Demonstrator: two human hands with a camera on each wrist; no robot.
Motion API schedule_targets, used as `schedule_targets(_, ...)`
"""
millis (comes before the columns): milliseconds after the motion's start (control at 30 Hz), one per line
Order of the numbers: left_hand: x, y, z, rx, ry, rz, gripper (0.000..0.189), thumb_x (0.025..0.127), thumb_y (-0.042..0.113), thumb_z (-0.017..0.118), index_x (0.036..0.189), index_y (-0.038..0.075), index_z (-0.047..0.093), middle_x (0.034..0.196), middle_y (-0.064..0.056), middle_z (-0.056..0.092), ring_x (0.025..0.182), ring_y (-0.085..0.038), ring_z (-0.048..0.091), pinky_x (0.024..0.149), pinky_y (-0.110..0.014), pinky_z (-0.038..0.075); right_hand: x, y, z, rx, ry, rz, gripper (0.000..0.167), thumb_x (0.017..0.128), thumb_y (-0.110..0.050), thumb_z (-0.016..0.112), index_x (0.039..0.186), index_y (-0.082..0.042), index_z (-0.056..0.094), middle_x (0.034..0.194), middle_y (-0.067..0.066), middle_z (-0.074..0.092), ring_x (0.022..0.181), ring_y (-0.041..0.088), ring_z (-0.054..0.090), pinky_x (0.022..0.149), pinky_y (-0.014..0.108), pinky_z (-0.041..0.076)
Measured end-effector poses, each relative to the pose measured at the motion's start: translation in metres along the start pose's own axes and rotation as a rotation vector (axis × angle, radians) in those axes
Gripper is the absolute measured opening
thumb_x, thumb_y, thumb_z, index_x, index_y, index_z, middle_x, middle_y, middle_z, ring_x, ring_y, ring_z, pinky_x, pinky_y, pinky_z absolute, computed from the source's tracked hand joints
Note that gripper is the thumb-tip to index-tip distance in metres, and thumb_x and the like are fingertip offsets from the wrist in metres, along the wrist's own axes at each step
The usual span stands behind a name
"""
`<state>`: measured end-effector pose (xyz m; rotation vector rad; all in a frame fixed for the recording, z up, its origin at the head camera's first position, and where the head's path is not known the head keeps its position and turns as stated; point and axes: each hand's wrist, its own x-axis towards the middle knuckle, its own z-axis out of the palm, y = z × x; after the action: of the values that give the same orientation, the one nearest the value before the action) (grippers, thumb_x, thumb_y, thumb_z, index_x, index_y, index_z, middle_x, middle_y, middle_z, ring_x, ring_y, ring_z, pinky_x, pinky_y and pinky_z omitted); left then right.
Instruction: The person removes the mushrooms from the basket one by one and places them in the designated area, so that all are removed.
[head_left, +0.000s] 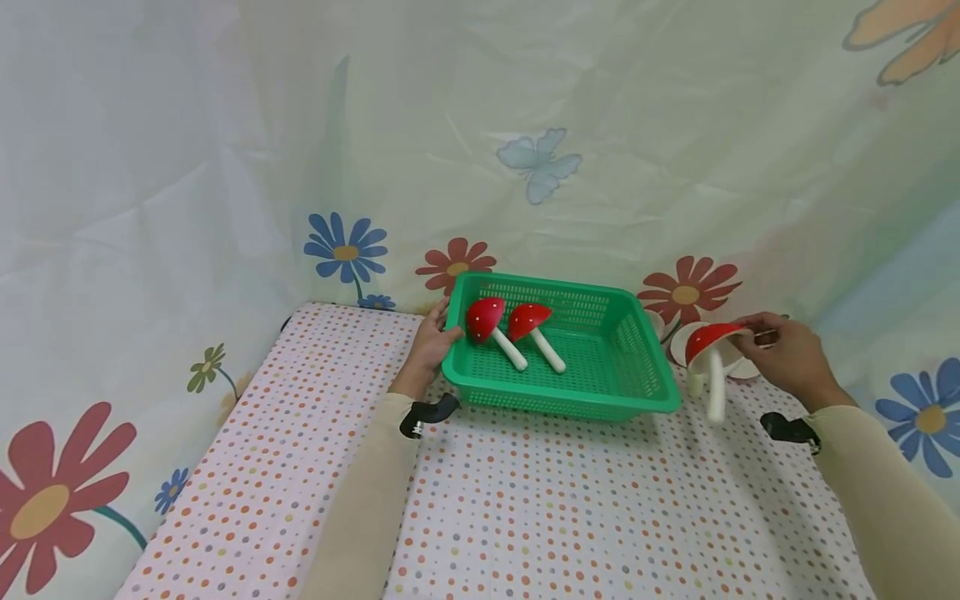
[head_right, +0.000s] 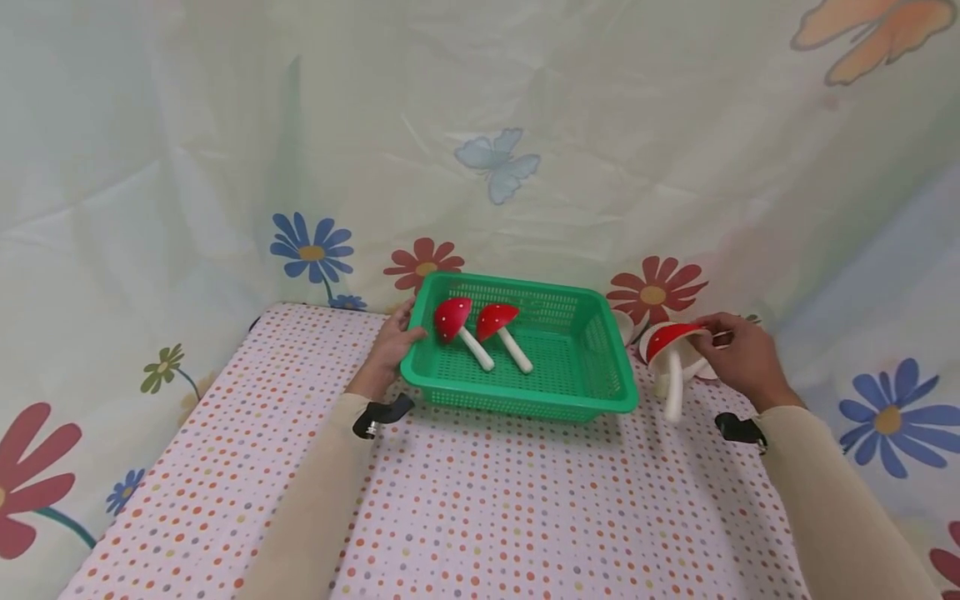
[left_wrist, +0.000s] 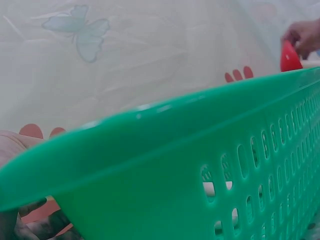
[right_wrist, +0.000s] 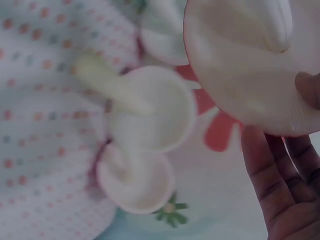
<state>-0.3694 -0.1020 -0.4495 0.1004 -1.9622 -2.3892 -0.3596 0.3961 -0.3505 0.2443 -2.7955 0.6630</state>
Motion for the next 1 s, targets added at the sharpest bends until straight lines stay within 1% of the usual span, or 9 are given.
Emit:
schedule_targets(67,0.0,0.001,-0.001,-0.006,-0.001,0.005,0.077,0.097,-0.007,0.055,0.167,0.013,0.028,0.165,-0.014,0.039,0.145,-0.038,0.045,0.113,-0.055,0.044,-0.005,0.004,0.009,0.003,-0.001,0.026,0.036,0.105,-0.017,0.059,0.125,0.012,0.057,0.115,0.037,0.059,0.098,0.053,0.06,0.057,0.038,0.058)
schedule_targets(133,-0.002,0.002,-0.003,-0.011,-0.003,0.003,0.076,0.098,-0.007,0.054,0.166,0.012,0.028,0.164,-0.016,0.04,0.144,-0.038,0.046,0.114,-0.056,0.043,-0.009,0.006,0.018,0.008,0.0,0.039,0.035,0.104,-0.017,0.059,0.124,0.012,0.057,0.114,0.036,0.059,0.097,0.052,0.06,0.056,0.038,0.058)
schedule_targets(200,-0.002,0.003,-0.004,-0.002,-0.004,0.006,0.077,0.097,-0.007,0.054,0.167,0.012,0.027,0.163,-0.018,0.041,0.142,-0.04,0.047,0.113,-0.056,0.044,-0.011,0.008,0.027,0.004,0.001,0.018,0.032,0.104,-0.016,0.06,0.121,0.011,0.059,0.112,0.035,0.062,0.096,0.051,0.062,0.057,0.039,0.058)
schedule_targets(400,-0.004,0.002,-0.006,0.001,-0.004,0.013,0.078,0.095,-0.006,0.055,0.166,0.012,0.027,0.162,-0.019,0.042,0.139,-0.04,0.05,0.111,-0.057,0.045,-0.012,0.006,0.056,0.005,-0.034,-0.018,0.027,0.102,-0.015,0.064,0.115,0.009,0.064,0.105,0.03,0.067,0.092,0.046,0.064,0.059,0.039,0.057)
schedule_targets(467,-0.004,0.001,-0.005,-0.001,-0.004,0.01,0.079,0.095,-0.007,0.055,0.166,0.012,0.028,0.162,-0.019,0.042,0.141,-0.039,0.049,0.112,-0.057,0.044,-0.013,0.005,0.064,0.001,-0.037,-0.02,0.026,0.102,-0.016,0.066,0.114,0.008,0.065,0.103,0.028,0.066,0.091,0.044,0.064,0.058,0.037,0.055)
schedule_targets(533,-0.004,0.001,-0.004,-0.006,-0.004,0.005,0.079,0.095,-0.007,0.054,0.166,0.012,0.028,0.163,-0.018,0.041,0.143,-0.039,0.047,0.113,-0.056,0.043,-0.014,0.003,0.071,-0.001,-0.036,-0.028,0.025,0.102,-0.014,0.065,0.113,0.008,0.066,0.102,0.027,0.067,0.09,0.043,0.064,0.058,0.038,0.055)
schedule_targets(667,-0.003,-0.001,-0.002,-0.016,-0.003,-0.001,0.079,0.095,-0.008,0.054,0.166,0.013,0.028,0.164,-0.015,0.04,0.147,-0.035,0.043,0.115,-0.053,0.042,-0.014,-0.001,0.081,-0.031,-0.023,-0.045,0.025,0.103,-0.013,0.063,0.113,0.01,0.065,0.101,0.029,0.067,0.087,0.042,0.064,0.06,0.045,0.055)
schedule_targets(800,-0.002,-0.001,-0.002,-0.019,-0.006,0.009,0.078,0.095,-0.007,0.055,0.166,0.014,0.029,0.162,-0.017,0.042,0.143,-0.037,0.047,0.113,-0.054,0.044,-0.014,-0.003,0.087,-0.047,-0.025,-0.033,0.026,0.104,-0.014,0.061,0.114,0.01,0.064,0.104,0.03,0.065,0.088,0.045,0.064,0.063,0.053,0.055)
schedule_targets(1000,-0.002,-0.001,-0.002,-0.008,-0.02,0.015,0.078,0.095,-0.007,0.055,0.166,0.013,0.029,0.161,-0.019,0.043,0.141,-0.039,0.049,0.112,-0.055,0.045,-0.015,-0.002,0.098,-0.053,-0.051,0.012,0.026,0.105,-0.012,0.055,0.119,0.008,0.063,0.107,0.03,0.062,0.093,0.045,0.064,0.066,0.052,0.055)
